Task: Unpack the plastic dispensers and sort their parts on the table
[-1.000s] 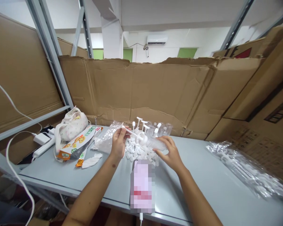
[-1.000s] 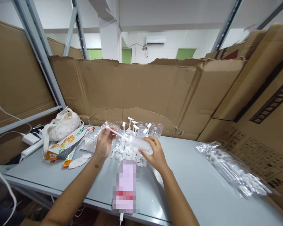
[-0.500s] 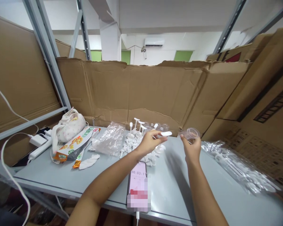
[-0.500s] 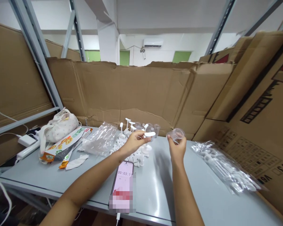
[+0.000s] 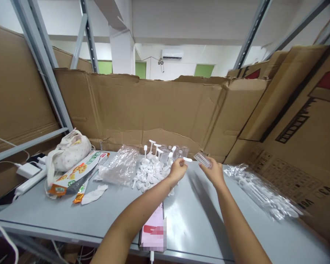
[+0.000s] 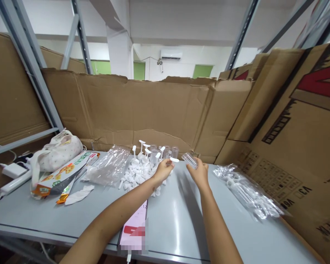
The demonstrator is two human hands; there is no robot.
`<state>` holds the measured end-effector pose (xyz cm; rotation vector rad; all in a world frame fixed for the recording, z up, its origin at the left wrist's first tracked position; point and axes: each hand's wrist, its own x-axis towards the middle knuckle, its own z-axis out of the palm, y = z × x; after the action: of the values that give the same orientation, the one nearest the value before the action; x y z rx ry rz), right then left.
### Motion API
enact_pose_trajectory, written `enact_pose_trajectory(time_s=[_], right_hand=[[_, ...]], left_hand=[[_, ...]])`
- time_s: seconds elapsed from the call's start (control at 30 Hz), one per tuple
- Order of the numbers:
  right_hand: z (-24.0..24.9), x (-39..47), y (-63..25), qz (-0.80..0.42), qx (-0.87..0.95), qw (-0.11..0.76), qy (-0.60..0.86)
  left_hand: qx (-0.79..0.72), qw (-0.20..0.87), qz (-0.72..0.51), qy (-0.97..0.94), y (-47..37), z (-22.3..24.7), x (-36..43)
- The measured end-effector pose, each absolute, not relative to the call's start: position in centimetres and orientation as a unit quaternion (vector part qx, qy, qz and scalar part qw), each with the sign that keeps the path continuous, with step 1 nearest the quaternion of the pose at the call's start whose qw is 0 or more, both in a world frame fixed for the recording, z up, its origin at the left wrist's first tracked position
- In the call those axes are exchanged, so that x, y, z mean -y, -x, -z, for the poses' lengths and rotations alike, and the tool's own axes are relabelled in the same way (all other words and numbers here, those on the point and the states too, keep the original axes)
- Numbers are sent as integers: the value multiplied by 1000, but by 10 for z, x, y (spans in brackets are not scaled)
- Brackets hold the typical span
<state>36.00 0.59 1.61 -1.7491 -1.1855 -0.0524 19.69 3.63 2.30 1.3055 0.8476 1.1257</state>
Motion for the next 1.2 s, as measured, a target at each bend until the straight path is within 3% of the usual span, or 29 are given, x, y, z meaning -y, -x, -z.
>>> enact_pose_trajectory(time_s=[0.2, 0.3, 0.57, 0.73, 0.87, 1.2], right_hand=[[-22, -15, -366, 34, 473, 355, 805], [-24, -25, -363, 27, 456, 329, 826], [-15, -60, -353, 15, 471, 353, 808], [-2, -81, -354, 10, 484, 387, 785], [8, -95, -354, 8, 496, 408, 766], [0, -68, -381, 35, 472, 399, 786]], left_hand=[[-353, 593, -484, -537, -197, -22, -33], [-348, 598, -485, -535, -192, -20, -29], [-335, 602, -415, -594, -158, -20, 2], [-315, 541, -400, -670, -117, -21, 28], [-333, 481, -442, -680, -83, -16, 29], [-325, 525, -528, -583, -59, -12, 16]])
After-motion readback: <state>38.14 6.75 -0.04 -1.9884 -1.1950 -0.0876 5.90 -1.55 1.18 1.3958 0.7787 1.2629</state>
